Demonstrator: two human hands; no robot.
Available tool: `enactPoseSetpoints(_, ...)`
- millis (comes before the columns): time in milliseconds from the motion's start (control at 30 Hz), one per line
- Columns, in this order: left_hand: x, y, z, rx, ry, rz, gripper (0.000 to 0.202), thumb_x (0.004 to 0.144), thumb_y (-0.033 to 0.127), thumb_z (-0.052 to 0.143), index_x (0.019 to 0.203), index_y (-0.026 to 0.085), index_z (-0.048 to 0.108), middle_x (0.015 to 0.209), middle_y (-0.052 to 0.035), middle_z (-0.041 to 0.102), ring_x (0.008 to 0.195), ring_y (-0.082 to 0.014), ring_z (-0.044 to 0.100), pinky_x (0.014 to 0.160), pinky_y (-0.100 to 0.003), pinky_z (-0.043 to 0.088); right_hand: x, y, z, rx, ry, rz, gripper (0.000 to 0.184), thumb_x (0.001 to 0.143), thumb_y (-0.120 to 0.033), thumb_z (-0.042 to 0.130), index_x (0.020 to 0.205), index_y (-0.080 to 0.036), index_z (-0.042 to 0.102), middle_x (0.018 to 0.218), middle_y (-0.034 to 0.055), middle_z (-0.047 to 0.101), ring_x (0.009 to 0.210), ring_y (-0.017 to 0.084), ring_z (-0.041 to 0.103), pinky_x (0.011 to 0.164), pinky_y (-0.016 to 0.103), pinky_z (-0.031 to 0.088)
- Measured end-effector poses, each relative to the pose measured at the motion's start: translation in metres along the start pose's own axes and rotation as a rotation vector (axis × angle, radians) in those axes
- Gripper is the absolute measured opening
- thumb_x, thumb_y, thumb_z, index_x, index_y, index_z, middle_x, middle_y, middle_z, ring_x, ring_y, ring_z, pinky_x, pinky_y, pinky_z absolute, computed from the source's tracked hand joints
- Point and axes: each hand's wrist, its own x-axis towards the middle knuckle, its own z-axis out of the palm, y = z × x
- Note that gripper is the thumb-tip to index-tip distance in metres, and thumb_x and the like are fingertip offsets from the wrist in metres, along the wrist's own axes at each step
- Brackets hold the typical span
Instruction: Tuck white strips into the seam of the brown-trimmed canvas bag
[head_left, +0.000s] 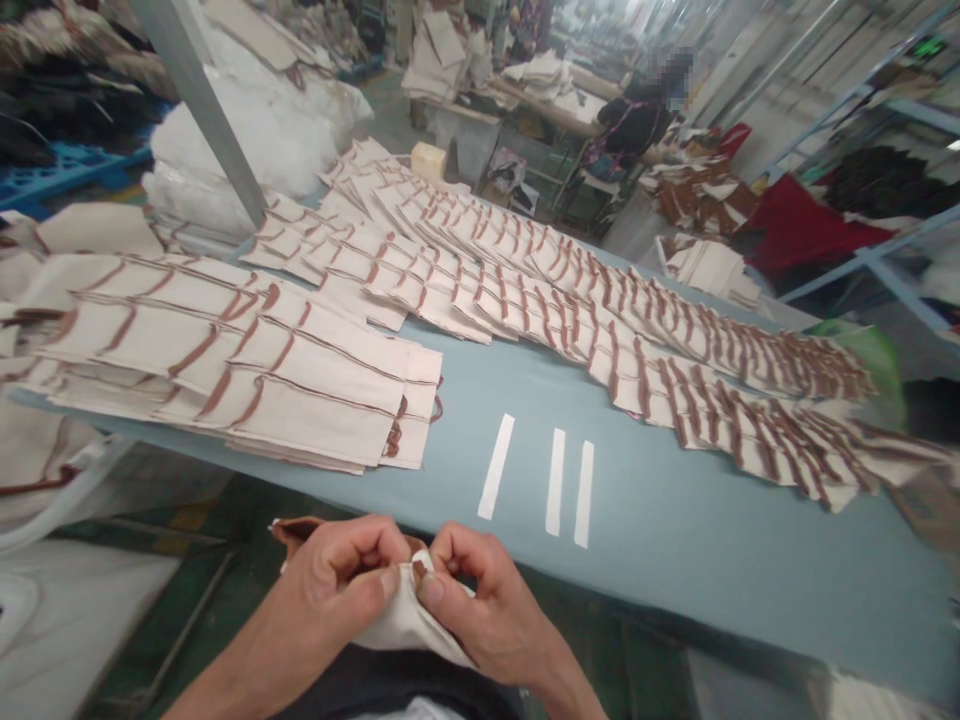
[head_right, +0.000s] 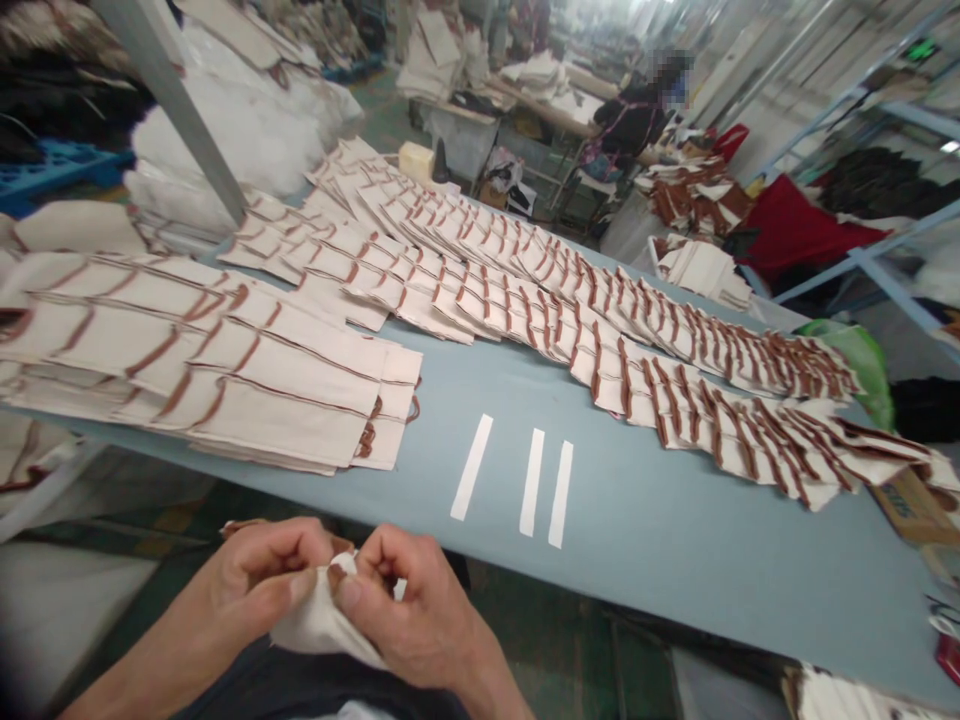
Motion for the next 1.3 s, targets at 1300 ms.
enactPoseSetpoints(1300,-0.003,0.021,0.007,0.173,-0.048,-0.017,0.026,0.097,0.037,0.061,0.087,0.023,0.08,0.082,0.0018,0.08,0.08,-0.0187,0.07,0.074,-0.024,0.05,-0.021,0.001,0.022,-0.406,0.282,0.074,0.023,0.095,-0.034,0.068,0.078,-0.024,0.057,0.063,-0.0061,0.051,0.057,0.013,0.043,0.058,0.029,0.027)
